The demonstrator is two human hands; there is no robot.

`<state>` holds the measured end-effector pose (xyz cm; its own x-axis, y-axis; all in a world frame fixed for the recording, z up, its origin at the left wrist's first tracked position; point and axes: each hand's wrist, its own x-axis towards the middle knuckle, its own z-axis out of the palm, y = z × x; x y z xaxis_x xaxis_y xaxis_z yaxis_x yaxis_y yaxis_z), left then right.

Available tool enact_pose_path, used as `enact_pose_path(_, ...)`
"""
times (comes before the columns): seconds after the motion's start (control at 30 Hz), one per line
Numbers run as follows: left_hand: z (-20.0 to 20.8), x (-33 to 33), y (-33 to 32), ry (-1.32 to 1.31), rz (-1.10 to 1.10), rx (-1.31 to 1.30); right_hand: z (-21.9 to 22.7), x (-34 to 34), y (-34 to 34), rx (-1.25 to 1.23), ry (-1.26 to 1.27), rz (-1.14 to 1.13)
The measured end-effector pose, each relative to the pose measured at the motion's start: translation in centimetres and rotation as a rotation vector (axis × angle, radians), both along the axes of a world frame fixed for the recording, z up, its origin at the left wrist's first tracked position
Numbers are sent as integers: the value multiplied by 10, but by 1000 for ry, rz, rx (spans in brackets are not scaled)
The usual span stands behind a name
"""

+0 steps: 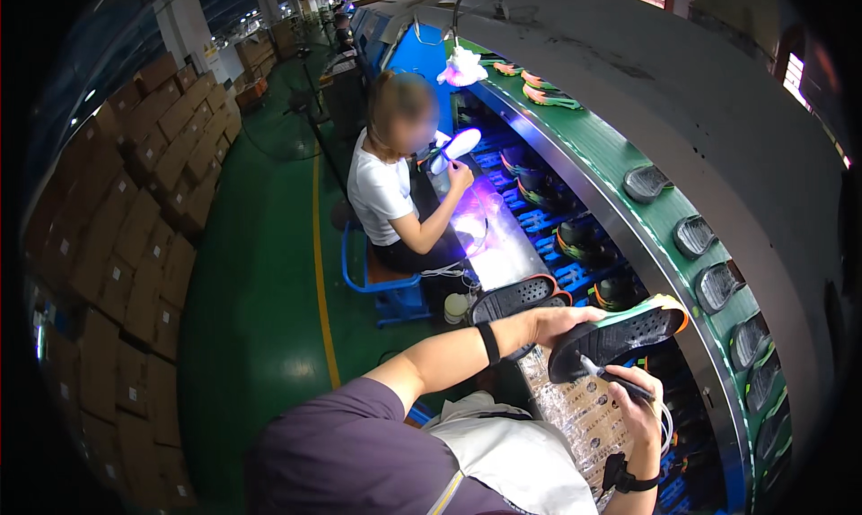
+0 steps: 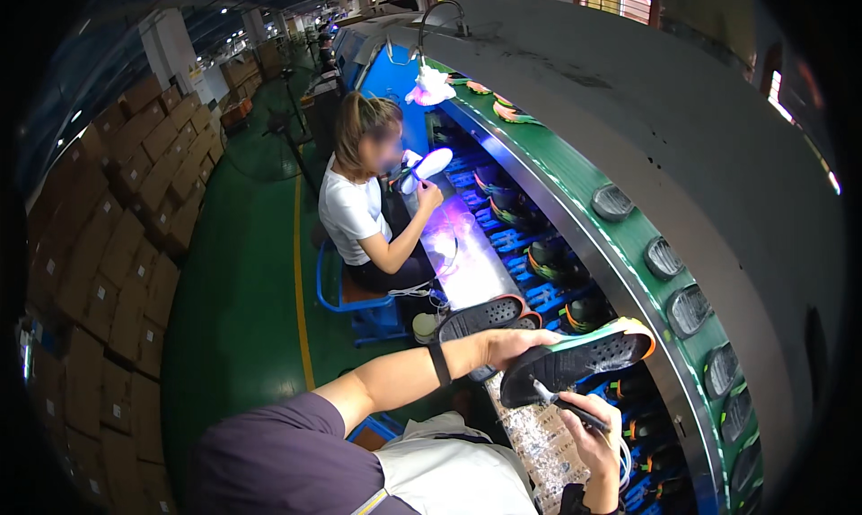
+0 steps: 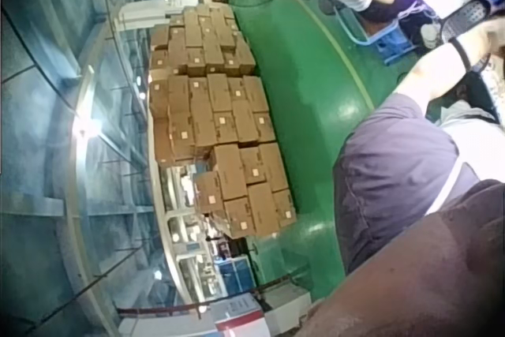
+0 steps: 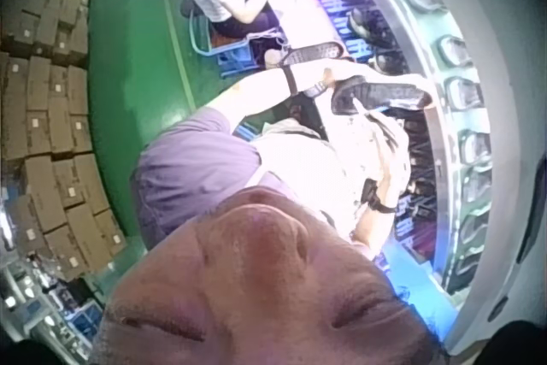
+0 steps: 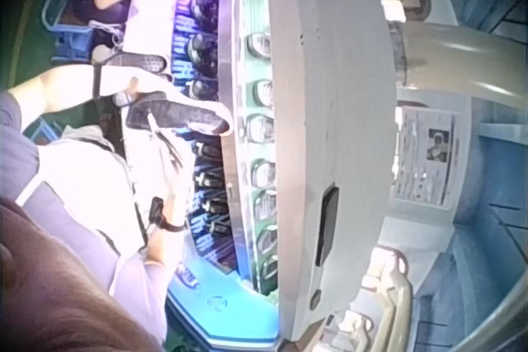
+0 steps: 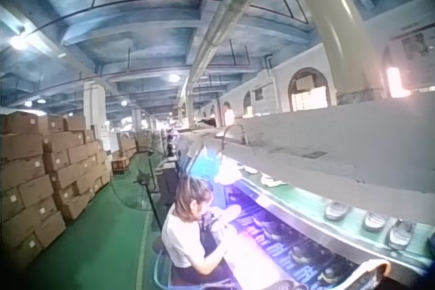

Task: The person is applying adhesive to shoe soles using a brush and placing them into a machine for processing.

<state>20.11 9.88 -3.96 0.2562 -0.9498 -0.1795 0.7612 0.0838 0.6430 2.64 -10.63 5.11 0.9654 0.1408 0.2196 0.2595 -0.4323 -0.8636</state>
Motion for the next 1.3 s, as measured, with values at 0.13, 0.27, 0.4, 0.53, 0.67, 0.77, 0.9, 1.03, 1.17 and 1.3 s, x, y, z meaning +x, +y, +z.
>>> enact_pose_path(0.13,-12,-40,9,119,66,-86,-27,6,-29,217,186,-248)
enact_pose_path(0.27,-24,-71,22,187,134,-119,-52,21,-65,129,-33,-484)
enact_pose_path(0.4,-43,-76,37,342,175,-144,-60,20,-24,-382,-316,-399)
enact_pose_path(0.53,-51,-61,44,299,327,-135,-49,8,33,-201,-52,38)
enact_pose_path(0.67,-51,-42,53,287,388,-139,-39,-4,24,115,-36,-142)
enact_pose_path(0.77,-18,-15,56,253,325,-152,-48,-17,4,293,8,-451)
enact_pose_path(0.9,61,73,39,-245,253,-382,-65,-36,-11,241,10,-536)
enact_pose_path(1.03,102,182,4,85,761,-361,-71,-41,-2,173,13,-485)
enact_pose_path(1.17,57,198,-17,-109,1092,-55,-81,-41,-2,183,50,-524)
enact_pose_path(1.3,-9,190,-3,-381,1114,277,-98,-49,-14,158,86,-593)
